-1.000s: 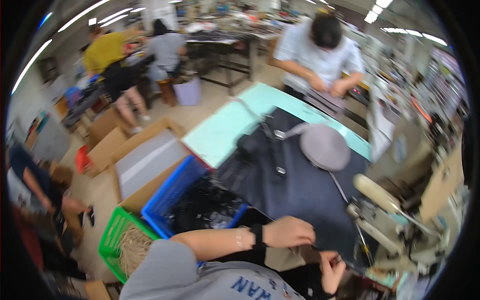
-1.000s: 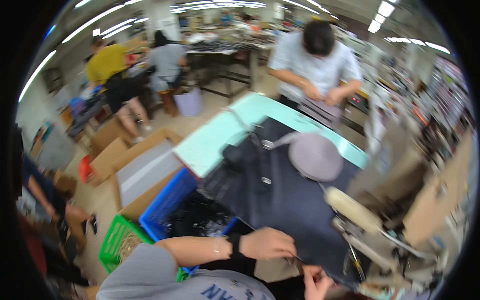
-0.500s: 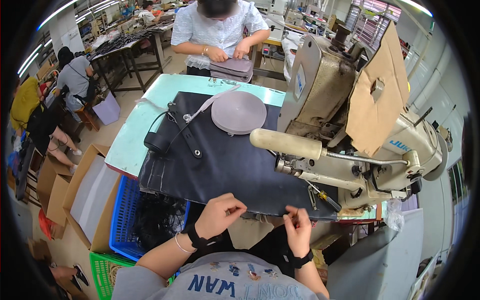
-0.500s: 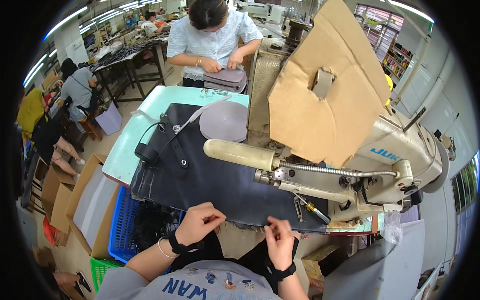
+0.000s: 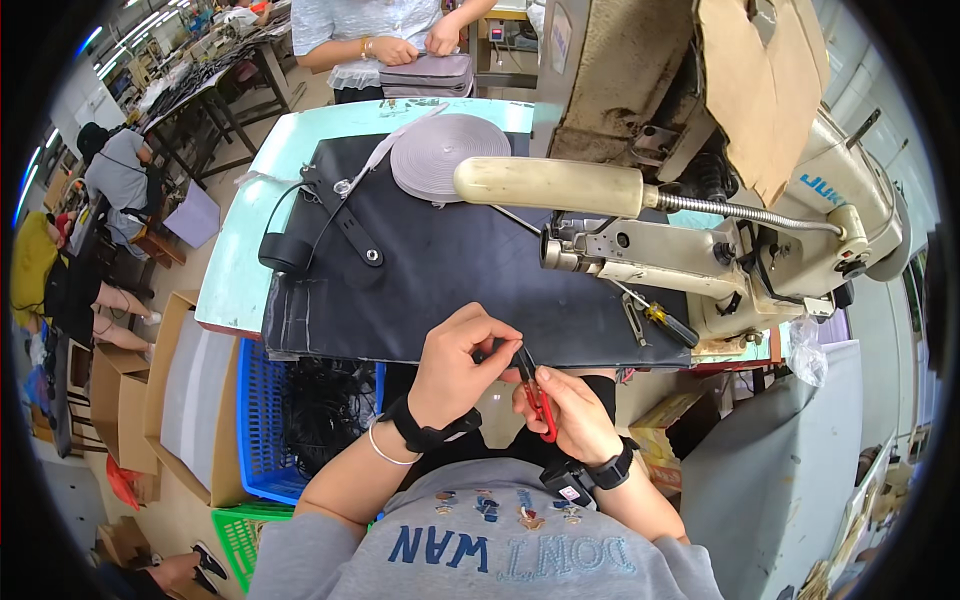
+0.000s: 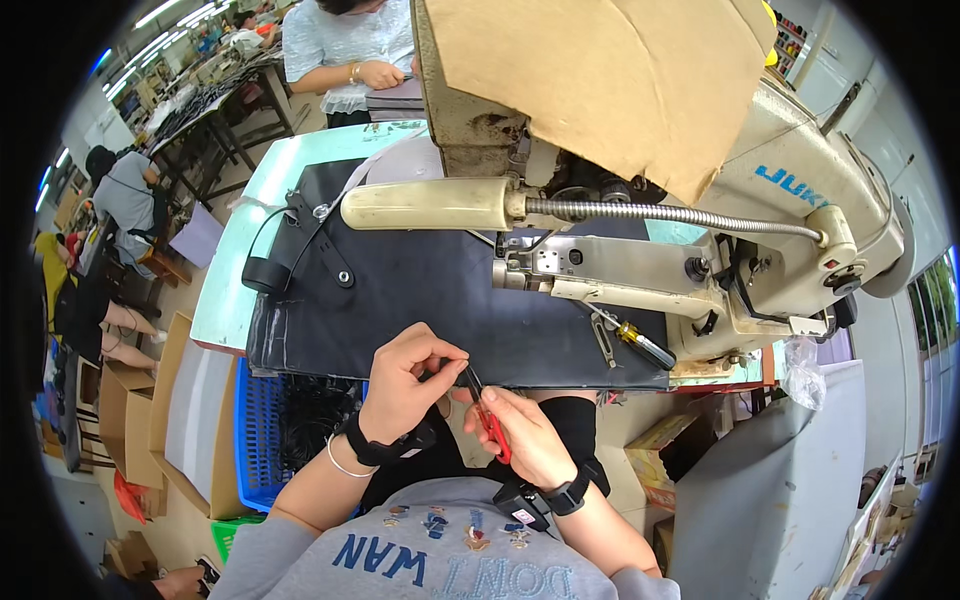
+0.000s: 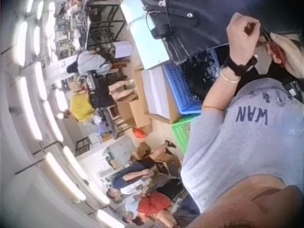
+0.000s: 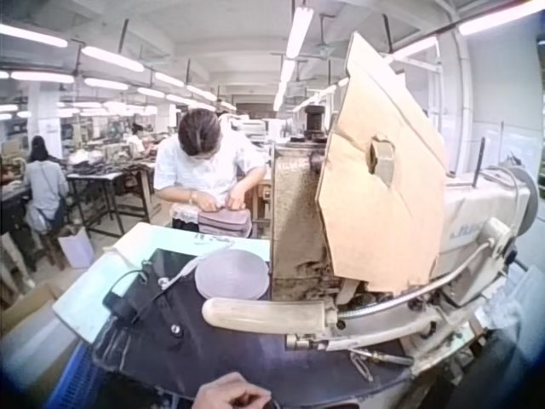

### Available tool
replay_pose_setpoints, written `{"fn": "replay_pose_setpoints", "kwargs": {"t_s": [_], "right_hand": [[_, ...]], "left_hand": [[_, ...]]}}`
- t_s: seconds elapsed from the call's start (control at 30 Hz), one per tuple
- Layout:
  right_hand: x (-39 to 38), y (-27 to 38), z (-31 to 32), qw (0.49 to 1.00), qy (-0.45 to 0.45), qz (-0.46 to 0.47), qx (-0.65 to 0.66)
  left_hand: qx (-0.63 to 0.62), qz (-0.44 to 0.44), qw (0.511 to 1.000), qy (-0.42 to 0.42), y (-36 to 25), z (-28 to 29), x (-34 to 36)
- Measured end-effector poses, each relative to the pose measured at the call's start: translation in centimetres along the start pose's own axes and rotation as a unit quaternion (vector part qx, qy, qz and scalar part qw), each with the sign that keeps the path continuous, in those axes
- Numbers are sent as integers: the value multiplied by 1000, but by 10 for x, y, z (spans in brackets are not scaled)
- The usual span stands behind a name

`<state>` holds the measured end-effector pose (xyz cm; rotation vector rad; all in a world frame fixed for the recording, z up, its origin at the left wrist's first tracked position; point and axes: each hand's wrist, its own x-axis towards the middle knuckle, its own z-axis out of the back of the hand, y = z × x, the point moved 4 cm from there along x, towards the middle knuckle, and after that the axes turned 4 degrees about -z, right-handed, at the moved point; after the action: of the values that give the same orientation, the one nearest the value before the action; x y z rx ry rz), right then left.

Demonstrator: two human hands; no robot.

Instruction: The person prepares a sewing machine by threading it with black thread and cutting the excess with scissors. They then position a black leather-like bag under the presser foot and sew a strap onto the bag using the machine.

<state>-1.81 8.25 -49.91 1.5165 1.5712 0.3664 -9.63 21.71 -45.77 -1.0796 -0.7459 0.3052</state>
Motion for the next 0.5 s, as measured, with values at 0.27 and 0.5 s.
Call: {"fn": "replay_pose_setpoints", "kwargs": {"t_s": [0.27,0.5], "right_hand": [[8,2,3,997,-9,58,54],[9,-3,8,997,-9,49,53]], "left_hand": [[39,-22,999,11,0,-1,-3],[36,6,999,3,5,-1,-2]]}}
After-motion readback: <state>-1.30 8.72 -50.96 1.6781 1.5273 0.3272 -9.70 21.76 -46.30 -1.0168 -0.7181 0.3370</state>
